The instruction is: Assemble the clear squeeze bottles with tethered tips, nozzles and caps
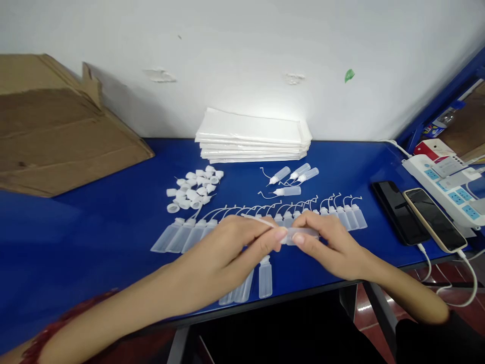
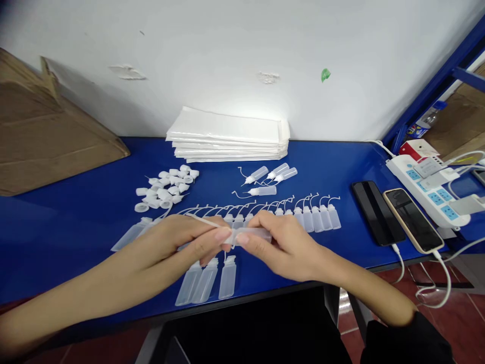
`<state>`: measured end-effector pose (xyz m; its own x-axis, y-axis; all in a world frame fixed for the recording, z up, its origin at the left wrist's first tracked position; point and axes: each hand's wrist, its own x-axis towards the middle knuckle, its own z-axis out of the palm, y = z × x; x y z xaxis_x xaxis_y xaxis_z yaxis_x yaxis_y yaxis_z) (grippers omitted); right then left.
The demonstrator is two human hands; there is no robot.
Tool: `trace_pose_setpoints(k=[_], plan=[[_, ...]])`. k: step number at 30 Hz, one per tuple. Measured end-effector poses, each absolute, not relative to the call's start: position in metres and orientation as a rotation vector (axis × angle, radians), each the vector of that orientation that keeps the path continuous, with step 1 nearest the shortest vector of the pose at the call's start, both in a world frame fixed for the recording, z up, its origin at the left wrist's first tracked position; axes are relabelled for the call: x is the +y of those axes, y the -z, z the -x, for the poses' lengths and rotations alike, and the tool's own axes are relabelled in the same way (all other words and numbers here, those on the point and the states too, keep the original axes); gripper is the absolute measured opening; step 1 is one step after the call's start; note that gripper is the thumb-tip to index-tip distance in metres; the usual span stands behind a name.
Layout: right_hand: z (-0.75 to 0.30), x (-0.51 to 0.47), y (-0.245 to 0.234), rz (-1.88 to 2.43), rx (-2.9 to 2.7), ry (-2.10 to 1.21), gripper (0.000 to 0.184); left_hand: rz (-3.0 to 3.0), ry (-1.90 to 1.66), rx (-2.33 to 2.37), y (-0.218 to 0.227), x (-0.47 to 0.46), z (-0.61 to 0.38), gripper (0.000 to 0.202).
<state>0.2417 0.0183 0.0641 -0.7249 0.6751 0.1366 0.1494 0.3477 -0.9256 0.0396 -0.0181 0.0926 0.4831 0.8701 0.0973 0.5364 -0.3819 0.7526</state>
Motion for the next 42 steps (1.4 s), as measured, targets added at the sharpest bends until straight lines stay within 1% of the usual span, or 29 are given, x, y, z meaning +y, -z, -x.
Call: trace_pose_setpoints(k=[2, 3, 4, 6, 8, 11, 13, 15, 18, 21, 23, 25, 26, 29, 33, 35, 36, 37, 38, 40, 42], plan=[[-0.242, 0.016, -0.061, 0.655, -2.231, -0.962, 0.031, -1.933, -0.65, 1.232, -0.089, -0.019, -0.04, 0.052], [-0.242, 0.015, -0.06, 0.612, -2.246, -0.837, 0.031, -1.915, -0.64, 1.245, -0.087, -0.02, -0.04, 0.051], [-0.241, 0.015, -0.06, 0.583, -2.24, -0.788, 0.031, -1.942, -0.643, 1.239, -0.085, -0.021, -0.04, 0.05], [-0.241, 0.014, -0.061, 0.598, -2.19, -0.902, 0.03, -2.121, -0.706, 1.212, -0.082, -0.021, -0.04, 0.047], [-0.24, 0.015, -0.064, 0.67, -2.092, -1.2, 0.03, -2.436, -0.816, 1.168, -0.08, -0.021, -0.04, 0.042], [-0.241, 0.017, -0.067, 0.72, -1.9, -1.63, 0.04, -2.89, -0.959, 1.063, -0.075, -0.02, -0.039, 0.031], [-0.242, 0.018, -0.068, 0.724, -1.866, -1.704, 0.042, -2.947, -1.035, 1.032, -0.072, -0.02, -0.038, 0.024], [-0.242, 0.017, -0.068, 0.731, -1.981, -1.521, 0.036, -2.778, -1.049, 1.056, -0.069, -0.021, -0.038, 0.023], [-0.242, 0.014, -0.064, 0.593, -2.223, -0.911, 0.027, -2.436, -0.953, 1.081, -0.074, -0.023, -0.038, 0.028], [-0.241, 0.011, -0.056, 0.446, -2.285, -0.35, 0.028, -2.195, -0.839, 1.06, -0.085, -0.025, -0.04, 0.036], [-0.24, 0.01, -0.052, 0.402, -2.249, -0.181, 0.027, -2.138, -0.825, 1.016, -0.09, -0.026, -0.041, 0.038], [-0.239, 0.009, -0.054, 0.367, -2.209, -0.236, 0.025, -2.218, -0.879, 0.991, -0.09, -0.027, -0.041, 0.035], [-0.239, 0.009, -0.056, 0.371, -2.197, -0.348, 0.025, -2.298, -0.931, 0.99, -0.089, -0.028, -0.041, 0.032], [-0.24, 0.008, -0.067, 0.513, -2.14, -0.905, 0.026, -2.611, -1.064, 0.988, -0.081, -0.03, -0.041, 0.026], [-0.241, 0.012, -0.075, 0.725, -1.819, -1.771, 0.038, -3.048, -1.072, 0.97, -0.078, -0.031, -0.041, 0.027], [-0.241, 0.013, -0.074, 0.735, -1.656, -2.041, 0.044, -3.147, -1.08, 0.963, -0.077, -0.031, -0.041, 0.026], [-0.241, 0.014, -0.073, 0.733, -1.624, -2.088, 0.046, -3.128, -1.087, 0.977, -0.076, -0.032, -0.041, 0.025], [-0.241, 0.014, -0.073, 0.734, -1.641, -2.065, 0.045, -3.061, -1.104, 0.999, -0.074, -0.032, -0.041, 0.023], [-0.241, 0.013, -0.072, 0.737, -1.704, -1.973, 0.043, -2.953, -1.117, 1.026, -0.072, -0.032, -0.04, 0.022], [-0.242, 0.011, -0.073, 0.71, -1.899, -1.632, 0.032, -2.67, -1.102, 1.075, -0.07, -0.033, -0.039, 0.023], [-0.244, 0.009, -0.072, 0.618, -2.07, -1.21, 0.021, -2.397, -1.004, 1.083, -0.072, -0.033, -0.038, 0.029]])
